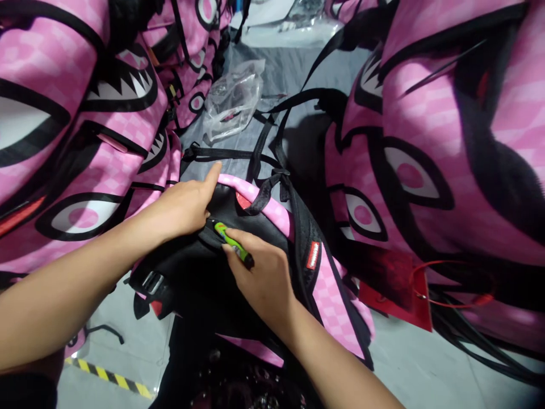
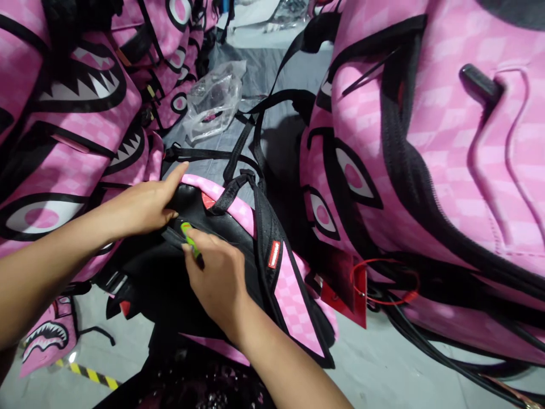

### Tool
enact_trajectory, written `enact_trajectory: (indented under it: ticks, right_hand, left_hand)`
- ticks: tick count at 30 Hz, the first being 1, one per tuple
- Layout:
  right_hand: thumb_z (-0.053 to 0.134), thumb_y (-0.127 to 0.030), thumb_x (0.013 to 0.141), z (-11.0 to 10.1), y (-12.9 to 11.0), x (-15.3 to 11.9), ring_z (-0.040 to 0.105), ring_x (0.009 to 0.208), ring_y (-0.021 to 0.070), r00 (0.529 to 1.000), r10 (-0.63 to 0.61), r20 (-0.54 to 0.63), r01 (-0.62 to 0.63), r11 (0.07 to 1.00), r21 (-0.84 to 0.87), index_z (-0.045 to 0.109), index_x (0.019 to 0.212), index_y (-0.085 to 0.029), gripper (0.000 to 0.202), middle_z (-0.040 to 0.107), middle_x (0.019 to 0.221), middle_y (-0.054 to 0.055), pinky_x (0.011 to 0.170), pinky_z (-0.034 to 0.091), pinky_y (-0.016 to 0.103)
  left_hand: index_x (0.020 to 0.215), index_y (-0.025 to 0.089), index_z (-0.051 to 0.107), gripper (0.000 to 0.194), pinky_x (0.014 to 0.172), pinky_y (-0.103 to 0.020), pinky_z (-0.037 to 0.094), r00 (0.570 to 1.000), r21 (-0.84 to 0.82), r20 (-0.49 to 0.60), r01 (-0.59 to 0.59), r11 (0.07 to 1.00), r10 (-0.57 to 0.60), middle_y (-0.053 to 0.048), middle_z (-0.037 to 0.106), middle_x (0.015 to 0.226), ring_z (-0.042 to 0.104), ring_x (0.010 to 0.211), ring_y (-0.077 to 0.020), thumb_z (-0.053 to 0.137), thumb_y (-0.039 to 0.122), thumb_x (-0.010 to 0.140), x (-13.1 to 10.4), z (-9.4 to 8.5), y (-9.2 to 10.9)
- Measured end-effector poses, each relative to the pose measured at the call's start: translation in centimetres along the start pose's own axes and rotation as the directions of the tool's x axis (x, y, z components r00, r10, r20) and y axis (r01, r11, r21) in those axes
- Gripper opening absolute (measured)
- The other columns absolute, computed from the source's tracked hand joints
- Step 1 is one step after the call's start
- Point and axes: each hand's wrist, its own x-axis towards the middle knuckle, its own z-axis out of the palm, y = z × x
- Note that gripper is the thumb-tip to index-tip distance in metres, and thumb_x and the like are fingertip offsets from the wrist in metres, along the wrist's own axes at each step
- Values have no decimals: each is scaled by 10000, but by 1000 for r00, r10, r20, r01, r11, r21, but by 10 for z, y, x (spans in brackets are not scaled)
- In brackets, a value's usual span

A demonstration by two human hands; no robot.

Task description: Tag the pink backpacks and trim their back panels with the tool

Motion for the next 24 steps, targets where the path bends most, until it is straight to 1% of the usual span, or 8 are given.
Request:
enact_trajectory:
  ticks: [2,6,9,13,16,18,21,24]
  right_hand:
    - [592,-183,906,2,-3,0,713,1004,172,1000,15,-6,-14,999,39,709,1102,-228,233,751,1108,7,929,551,288]
    - [592,-193,901,3,-7,1,720,989,182,995,90,-36,-89,996,16,708,1090,-224,224,755,1093,8,912,560,301]
    - [594,-179,897,2,-5,0,717,981,165,998,68,-13,-67,997,41,709,1087,-215,225,755,1091,5,906,555,277]
    - [565,-147,897,-1,0,-2,715,946,180,998,61,7,-61,998,-9,710,1114,-222,272,758,1052,25,879,560,306]
    - [567,-140,893,-4,1,-2,703,868,174,997,42,69,-41,999,-14,718,1112,-234,282,751,986,30,833,558,301]
    - [549,-131,901,-6,2,-1,680,801,161,996,24,88,-18,998,-63,725,1103,-226,284,729,893,32,780,543,283]
    - [521,-111,909,-8,2,2,628,730,138,989,-63,135,82,987,-140,729,1095,-244,309,655,762,9,705,493,247]
    - [513,-97,910,-11,1,5,594,708,125,978,-96,185,139,962,-237,726,1092,-263,326,613,743,-3,669,452,230]
  left_hand:
    - [1541,141,-89,951,748,-299,494,1000,9,3,9,1000,-9,-142,681,1145,685,1000,-275,553,238,846,1,0,0]
    - [1542,154,-99,958,763,-301,496,1000,4,10,17,1000,-17,-137,675,1152,685,1004,-274,553,243,846,2,0,0]
    - [1543,151,-95,960,759,-304,496,1000,1,6,11,1000,-11,-142,674,1151,685,1007,-282,554,254,844,3,0,0]
    - [1541,142,-87,955,754,-308,496,1000,0,0,3,1000,-3,-145,680,1136,685,1007,-292,555,250,842,3,1,-1]
    - [1540,149,-91,963,759,-303,498,1000,-1,8,9,1000,-9,-141,679,1132,686,999,-285,560,252,839,3,1,-1]
    - [1541,152,-92,957,763,-302,498,1000,-1,10,11,1000,-11,-137,679,1131,688,992,-278,556,256,844,3,1,-2]
    - [1540,157,-96,959,764,-301,499,1000,4,13,5,1000,-5,-136,678,1143,684,999,-274,559,252,845,4,1,-2]
    - [1541,166,-103,959,779,-304,500,1000,1,19,17,1000,-17,-137,671,1174,676,1024,-276,557,256,851,5,0,-1]
